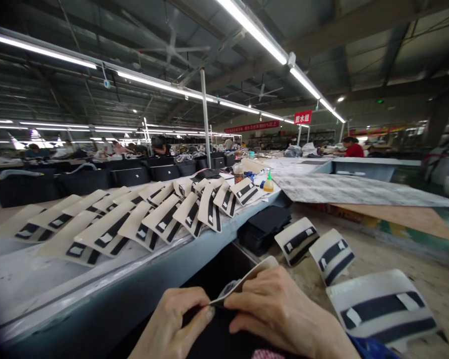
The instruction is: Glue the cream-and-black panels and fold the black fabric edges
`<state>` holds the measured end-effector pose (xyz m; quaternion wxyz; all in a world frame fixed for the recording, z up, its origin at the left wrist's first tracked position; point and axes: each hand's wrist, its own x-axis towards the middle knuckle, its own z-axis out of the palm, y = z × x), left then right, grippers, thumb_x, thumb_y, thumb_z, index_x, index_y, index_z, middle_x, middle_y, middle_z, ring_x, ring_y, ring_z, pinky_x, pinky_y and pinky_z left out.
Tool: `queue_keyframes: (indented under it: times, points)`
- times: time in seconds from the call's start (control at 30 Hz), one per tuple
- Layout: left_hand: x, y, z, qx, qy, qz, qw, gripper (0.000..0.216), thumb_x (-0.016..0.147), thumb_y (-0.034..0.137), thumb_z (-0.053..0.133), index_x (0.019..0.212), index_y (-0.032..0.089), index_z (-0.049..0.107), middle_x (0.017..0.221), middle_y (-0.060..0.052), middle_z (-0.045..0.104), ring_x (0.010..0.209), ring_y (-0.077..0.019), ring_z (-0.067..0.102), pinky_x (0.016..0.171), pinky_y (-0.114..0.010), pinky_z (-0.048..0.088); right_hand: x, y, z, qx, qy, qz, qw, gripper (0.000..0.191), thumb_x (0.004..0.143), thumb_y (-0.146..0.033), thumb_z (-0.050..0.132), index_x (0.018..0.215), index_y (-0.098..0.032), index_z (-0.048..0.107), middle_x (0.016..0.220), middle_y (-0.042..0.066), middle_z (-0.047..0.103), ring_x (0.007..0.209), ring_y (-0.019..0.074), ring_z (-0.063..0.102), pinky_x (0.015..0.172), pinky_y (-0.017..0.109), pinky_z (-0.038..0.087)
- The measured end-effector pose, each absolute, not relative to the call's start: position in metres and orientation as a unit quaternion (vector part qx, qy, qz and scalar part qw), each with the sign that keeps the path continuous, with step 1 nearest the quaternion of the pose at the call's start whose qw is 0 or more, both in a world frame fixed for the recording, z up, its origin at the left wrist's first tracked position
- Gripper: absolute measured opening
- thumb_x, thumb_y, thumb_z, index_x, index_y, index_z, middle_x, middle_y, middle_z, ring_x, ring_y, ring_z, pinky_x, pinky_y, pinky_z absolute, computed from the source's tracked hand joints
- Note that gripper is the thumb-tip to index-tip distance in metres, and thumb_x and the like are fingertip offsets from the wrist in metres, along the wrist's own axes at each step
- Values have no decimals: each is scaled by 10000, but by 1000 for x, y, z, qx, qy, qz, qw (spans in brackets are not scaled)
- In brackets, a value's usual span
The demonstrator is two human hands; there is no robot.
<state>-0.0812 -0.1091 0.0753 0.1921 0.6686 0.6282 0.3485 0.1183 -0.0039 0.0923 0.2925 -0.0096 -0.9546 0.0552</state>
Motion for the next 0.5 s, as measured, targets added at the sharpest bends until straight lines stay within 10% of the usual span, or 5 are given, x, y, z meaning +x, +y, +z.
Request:
queue_keyframes:
  times: [0.23, 0.5]
  points:
    - [-86, -112, 86, 639, 625, 362, 265, 288, 877, 270, 550, 607, 172, 561, 594, 32, 499, 591, -132, 464, 576, -250, 325, 138, -4, 99, -168, -926, 114, 319, 262, 858, -474, 713, 960, -264, 594, 837, -52, 681, 761, 118, 658, 715, 202, 484]
    - [-86, -121, 102, 675, 492, 442, 327, 215, 836, 82, 589, 663, 162, 691, 1165, -71, 744, 1026, -200, 691, 886, -218, 474, 133, -1, 117, -169, -933, 156, 276, 77, 918, -298, 685, 888, -239, 646, 829, -44, 606, 729, 91, 591, 657, 210, 398]
